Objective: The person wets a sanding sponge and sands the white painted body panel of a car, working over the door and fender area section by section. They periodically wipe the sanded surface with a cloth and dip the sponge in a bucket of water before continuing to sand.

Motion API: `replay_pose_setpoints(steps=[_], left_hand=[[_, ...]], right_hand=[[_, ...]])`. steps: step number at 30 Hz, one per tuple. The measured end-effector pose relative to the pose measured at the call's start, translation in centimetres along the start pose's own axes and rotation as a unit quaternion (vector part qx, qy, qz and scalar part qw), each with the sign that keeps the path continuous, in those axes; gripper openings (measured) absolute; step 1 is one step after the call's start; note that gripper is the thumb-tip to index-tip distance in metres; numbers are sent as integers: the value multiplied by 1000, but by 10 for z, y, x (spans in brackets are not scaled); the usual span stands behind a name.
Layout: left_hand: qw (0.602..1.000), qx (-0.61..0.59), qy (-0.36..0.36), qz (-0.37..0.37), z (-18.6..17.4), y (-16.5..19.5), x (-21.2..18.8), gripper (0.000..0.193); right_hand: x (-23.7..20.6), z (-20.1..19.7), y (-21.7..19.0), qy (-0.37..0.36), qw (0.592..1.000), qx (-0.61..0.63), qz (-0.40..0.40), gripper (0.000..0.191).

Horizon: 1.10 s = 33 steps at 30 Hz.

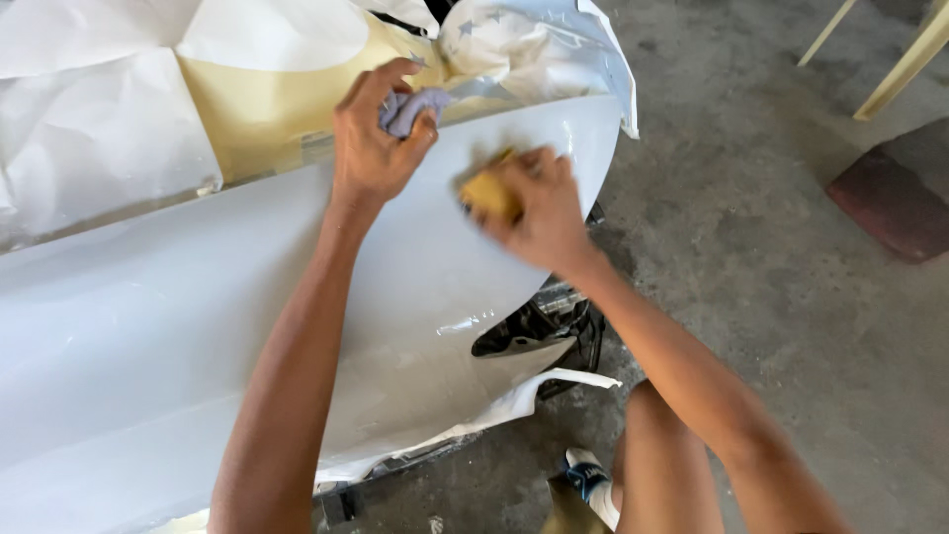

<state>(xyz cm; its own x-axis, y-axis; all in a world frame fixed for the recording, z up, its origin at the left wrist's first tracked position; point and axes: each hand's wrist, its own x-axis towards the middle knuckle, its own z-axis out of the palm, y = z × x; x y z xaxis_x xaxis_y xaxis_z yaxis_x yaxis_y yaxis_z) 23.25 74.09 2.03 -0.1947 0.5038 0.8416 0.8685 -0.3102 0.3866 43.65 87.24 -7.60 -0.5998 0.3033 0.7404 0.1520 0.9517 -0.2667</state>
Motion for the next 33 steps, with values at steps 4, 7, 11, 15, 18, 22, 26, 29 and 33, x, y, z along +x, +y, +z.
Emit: replay_pose_setpoints(steps=[4, 7, 11, 15, 18, 22, 26, 29, 33], left_hand=[[998, 62, -9, 14, 1, -7, -7, 49], [996, 93, -10, -2, 3, -13, -8, 43], [994, 104, -29, -25, 5, -16, 4, 40], [991, 120, -15, 54, 6, -12, 11, 30], [987, 148, -48, 34, 8, -6, 4, 25], [968, 223, -109, 40, 13, 2, -5, 20], [926, 332, -157, 86, 16, 13, -1, 20], [941, 298, -124, 105, 15, 20, 3, 30], [935, 323, -117, 93, 15, 24, 2, 26]], right_hand=[[4, -5, 6, -78, 996, -10, 38, 54], [44, -11, 32, -81, 978, -92, 171, 55], [46, -9, 5, -54, 979, -43, 190, 64], [24, -18, -33, -62, 998, 15, 10, 53], [44, -31, -15, -131, 981, -49, 132, 64], [59, -26, 3, -103, 957, -68, 261, 57], [29, -16, -23, -50, 989, -29, 134, 54], [22, -22, -29, -44, 997, -20, 60, 57], [49, -32, -1, -95, 968, -66, 224, 54]])
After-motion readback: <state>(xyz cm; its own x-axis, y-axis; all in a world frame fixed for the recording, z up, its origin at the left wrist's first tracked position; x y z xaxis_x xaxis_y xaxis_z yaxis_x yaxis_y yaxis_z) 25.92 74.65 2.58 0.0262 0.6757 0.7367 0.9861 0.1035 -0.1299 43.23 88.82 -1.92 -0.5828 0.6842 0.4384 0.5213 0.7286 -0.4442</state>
